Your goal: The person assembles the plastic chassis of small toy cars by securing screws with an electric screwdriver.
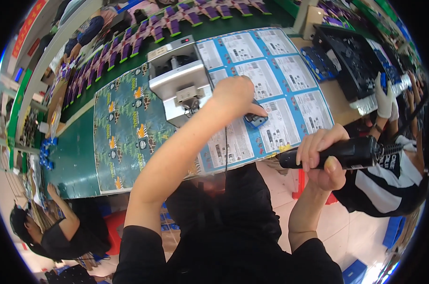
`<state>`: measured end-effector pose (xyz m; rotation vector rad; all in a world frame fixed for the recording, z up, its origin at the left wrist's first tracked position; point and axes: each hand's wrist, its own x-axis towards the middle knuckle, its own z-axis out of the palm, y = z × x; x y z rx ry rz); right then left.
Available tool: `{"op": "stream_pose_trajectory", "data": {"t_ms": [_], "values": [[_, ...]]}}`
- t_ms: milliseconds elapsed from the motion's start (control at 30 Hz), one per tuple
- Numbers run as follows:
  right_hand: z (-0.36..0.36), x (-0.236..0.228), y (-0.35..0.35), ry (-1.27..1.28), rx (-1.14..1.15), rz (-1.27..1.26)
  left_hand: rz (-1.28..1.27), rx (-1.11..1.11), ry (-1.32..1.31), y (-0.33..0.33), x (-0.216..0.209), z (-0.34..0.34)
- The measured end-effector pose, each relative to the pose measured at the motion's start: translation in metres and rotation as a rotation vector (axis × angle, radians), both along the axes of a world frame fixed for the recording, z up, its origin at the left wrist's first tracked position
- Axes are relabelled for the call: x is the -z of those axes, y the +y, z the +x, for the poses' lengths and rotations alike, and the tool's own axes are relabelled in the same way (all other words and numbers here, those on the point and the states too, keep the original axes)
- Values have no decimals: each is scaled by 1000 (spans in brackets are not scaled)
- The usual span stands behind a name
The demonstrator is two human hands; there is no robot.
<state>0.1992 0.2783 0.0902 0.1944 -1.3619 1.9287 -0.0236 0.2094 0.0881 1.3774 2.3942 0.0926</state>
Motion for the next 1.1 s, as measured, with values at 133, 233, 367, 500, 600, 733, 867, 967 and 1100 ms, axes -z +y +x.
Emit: {"op": "stream_pose_trajectory", "data": {"t_ms": [133, 233, 367, 500, 600, 733, 867, 967, 1100], "values": [[-2, 1, 0, -51, 8, 32, 288, 109, 126, -3, 20, -10], [-3, 1, 0, -31, 4, 28, 699, 37, -3, -15, 31, 0], [-8, -4, 1, 37, 43, 40, 901, -225, -477, -43, 39, 36], [-19, -19, -2, 81, 61, 28, 1073, -358, -670, -86, 58, 48], [-44, -28, -11, 155, 122, 10, 1272, -514, -1047, -146, 51, 50], [-102, -39, -40, 220, 21, 58, 1708, -896, -1505, -219, 62, 41], [-165, -34, -83, 109, 66, 97, 1903, -1080, -1762, -250, 92, 31], [-191, -30, -100, 137, 71, 128, 1815, -1116, -1587, -246, 89, 40], [-199, -36, -111, 31, 135, 279, 1739, -1069, -1506, -247, 96, 39]]}}
